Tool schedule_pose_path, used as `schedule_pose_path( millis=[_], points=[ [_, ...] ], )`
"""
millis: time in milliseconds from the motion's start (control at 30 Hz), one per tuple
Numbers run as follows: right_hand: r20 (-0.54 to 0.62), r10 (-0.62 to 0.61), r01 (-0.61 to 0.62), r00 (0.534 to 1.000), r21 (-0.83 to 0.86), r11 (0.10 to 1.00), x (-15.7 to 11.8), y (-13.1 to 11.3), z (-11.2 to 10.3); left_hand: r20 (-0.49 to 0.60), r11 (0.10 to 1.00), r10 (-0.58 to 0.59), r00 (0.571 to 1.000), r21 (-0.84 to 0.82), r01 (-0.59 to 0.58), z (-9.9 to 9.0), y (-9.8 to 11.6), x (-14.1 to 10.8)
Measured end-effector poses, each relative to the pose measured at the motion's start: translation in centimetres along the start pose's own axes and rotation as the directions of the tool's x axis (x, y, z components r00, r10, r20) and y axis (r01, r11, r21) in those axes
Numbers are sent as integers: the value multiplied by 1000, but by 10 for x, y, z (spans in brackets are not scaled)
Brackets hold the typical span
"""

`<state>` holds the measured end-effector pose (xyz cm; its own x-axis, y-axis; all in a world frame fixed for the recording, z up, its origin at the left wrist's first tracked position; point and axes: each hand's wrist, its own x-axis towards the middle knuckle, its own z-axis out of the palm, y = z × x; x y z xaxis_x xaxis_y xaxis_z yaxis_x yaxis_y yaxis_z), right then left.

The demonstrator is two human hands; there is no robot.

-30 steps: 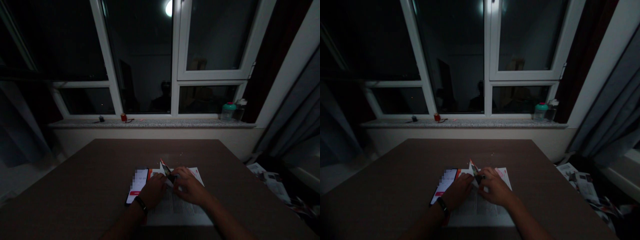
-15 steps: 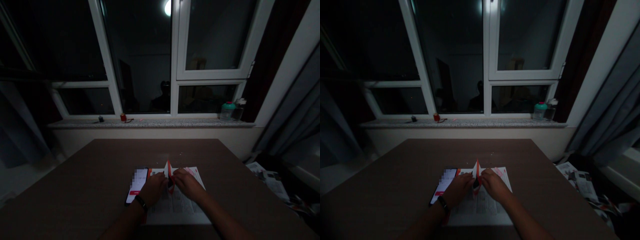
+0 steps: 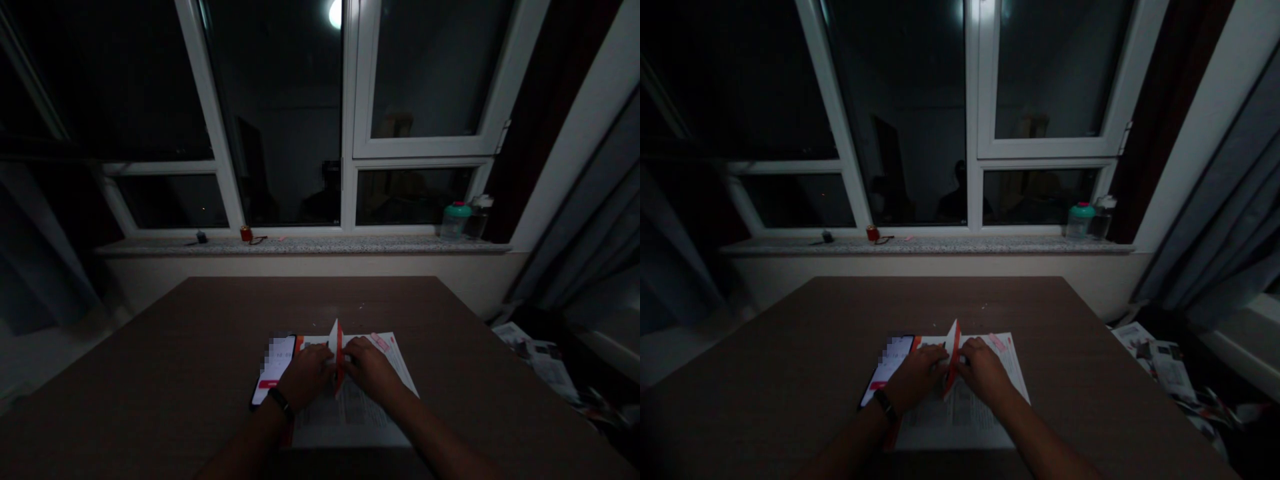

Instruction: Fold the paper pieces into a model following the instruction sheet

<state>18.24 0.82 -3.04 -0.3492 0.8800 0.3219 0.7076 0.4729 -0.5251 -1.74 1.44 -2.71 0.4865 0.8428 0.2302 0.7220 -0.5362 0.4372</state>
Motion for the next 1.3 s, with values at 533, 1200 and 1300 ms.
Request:
schedule_pose_path(
  millis=[533, 1200, 1300],
  points=[
    [37, -23, 23, 999, -6, 1000, -1, 2, -2, 30, 997, 71, 997, 26, -72, 1, -7, -2],
    [47, -44, 44, 998, -5, 999, -1, 6, -3, 34, 999, 47, 998, -6, -47, -7, 7, 0],
    [56, -48, 49, 997, -10, 999, 0, 8, -4, 33, 1000, 20, 999, 18, -20, -5, 12, 1]
  ],
)
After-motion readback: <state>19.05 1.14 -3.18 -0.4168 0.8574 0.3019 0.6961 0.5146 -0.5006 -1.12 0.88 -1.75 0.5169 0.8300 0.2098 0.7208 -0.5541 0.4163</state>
